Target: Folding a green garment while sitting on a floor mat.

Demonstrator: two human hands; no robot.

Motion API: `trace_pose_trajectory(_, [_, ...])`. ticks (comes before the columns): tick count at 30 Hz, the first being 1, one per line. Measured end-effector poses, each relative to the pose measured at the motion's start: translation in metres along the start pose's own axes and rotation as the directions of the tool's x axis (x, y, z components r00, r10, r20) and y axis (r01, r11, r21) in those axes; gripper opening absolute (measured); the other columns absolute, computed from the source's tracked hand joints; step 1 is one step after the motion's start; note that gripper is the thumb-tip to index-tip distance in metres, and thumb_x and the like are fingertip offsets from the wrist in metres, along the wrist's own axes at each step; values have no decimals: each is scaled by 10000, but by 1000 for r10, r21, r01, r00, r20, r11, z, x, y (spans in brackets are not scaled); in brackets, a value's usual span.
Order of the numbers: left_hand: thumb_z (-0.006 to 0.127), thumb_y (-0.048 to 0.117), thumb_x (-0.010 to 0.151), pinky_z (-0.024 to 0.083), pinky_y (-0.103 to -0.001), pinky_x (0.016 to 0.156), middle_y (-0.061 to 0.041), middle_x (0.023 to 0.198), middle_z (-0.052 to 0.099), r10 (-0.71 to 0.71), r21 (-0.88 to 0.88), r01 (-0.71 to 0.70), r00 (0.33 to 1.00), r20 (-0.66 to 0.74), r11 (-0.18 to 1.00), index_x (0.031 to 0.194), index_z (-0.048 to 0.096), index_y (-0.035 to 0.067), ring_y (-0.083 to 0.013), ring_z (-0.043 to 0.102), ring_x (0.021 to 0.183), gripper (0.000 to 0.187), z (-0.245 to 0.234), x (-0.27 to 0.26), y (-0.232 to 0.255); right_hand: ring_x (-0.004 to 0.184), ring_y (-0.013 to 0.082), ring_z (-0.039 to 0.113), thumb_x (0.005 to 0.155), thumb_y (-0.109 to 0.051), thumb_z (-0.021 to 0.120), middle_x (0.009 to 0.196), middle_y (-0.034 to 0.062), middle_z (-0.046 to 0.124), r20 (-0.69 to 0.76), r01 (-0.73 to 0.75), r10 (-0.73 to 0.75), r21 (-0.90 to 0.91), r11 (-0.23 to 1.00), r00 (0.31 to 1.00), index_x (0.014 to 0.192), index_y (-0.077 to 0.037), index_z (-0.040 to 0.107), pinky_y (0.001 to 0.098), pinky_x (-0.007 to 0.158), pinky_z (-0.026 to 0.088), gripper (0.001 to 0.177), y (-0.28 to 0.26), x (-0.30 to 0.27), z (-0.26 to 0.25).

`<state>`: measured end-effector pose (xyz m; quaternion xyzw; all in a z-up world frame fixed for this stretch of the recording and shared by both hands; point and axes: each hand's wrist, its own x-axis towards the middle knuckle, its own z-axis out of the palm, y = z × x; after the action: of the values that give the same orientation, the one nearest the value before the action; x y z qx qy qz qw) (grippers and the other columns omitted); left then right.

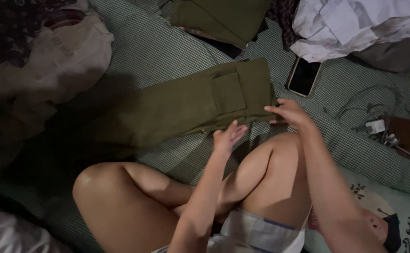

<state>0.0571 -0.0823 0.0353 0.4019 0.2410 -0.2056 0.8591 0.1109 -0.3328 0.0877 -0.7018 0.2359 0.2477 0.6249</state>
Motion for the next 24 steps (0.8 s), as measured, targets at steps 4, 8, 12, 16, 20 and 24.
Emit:
trace_pose_trajectory(4, [681, 146, 958, 634, -431, 917, -248, 1120, 725, -51, 10, 51, 998, 36, 999, 1205, 590, -104, -337, 748, 1027, 363, 15, 14, -17, 829, 156, 704, 880, -210, 777, 1029, 68, 747, -18, -7, 7, -13, 1000, 1000, 1185, -29, 702, 344, 704, 614, 364, -2, -5, -2])
trace_pose_trajectory(8, [684, 144, 951, 629, -436, 902, -260, 1112, 729, -86, 8, 86, 995, 46, 996, 1203, 590, -106, -345, 749, 1010, 367, 25, 27, -37, 808, 137, 701, 891, -200, 792, 979, 56, 731, -71, -5, 6, 12, 1000, 997, 1111, -21, 711, 308, 690, 625, 295, 23, 12, -15])
trace_pose_trajectory(12, [677, 174, 969, 628, -425, 904, -266, 1138, 732, -141, 28, 140, 988, 67, 990, 1212, 597, -124, -339, 749, 1027, 392, 35, 26, -42, 784, 110, 622, 939, -146, 799, 924, 27, 719, -235, 258, -278, -110, 960, 932, 1076, -1, 739, 254, 634, 496, 208, 56, 43, -36])
trace_pose_trajectory(16, [671, 189, 979, 626, -424, 922, -265, 1153, 728, -141, 39, 138, 986, 89, 990, 1232, 592, -133, -337, 745, 1052, 417, 36, 25, -43, 818, 63, 696, 913, -89, 723, 930, -14, 746, -323, 496, -472, -9, 868, 820, 1064, -43, 720, 221, 685, 560, 158, 14, 15, -13])
trace_pose_trajectory(20, [675, 191, 976, 622, -425, 933, -267, 1157, 725, -155, 38, 152, 984, 86, 988, 1242, 580, -134, -338, 741, 1060, 430, 36, 24, -39, 763, 80, 645, 914, -101, 782, 917, 33, 734, -315, 494, -535, -206, 845, 784, 1041, -37, 766, 237, 665, 516, 143, 18, 31, -9])
trace_pose_trajectory(24, [685, 204, 973, 620, -427, 950, -271, 1177, 722, -142, 44, 139, 986, 91, 989, 1257, 571, -139, -338, 738, 1075, 460, 36, 21, -38, 761, 149, 640, 797, -71, 830, 911, 71, 692, -239, 550, -705, -479, 684, 668, 1015, -28, 772, 285, 689, 523, 230, 20, 40, -7])
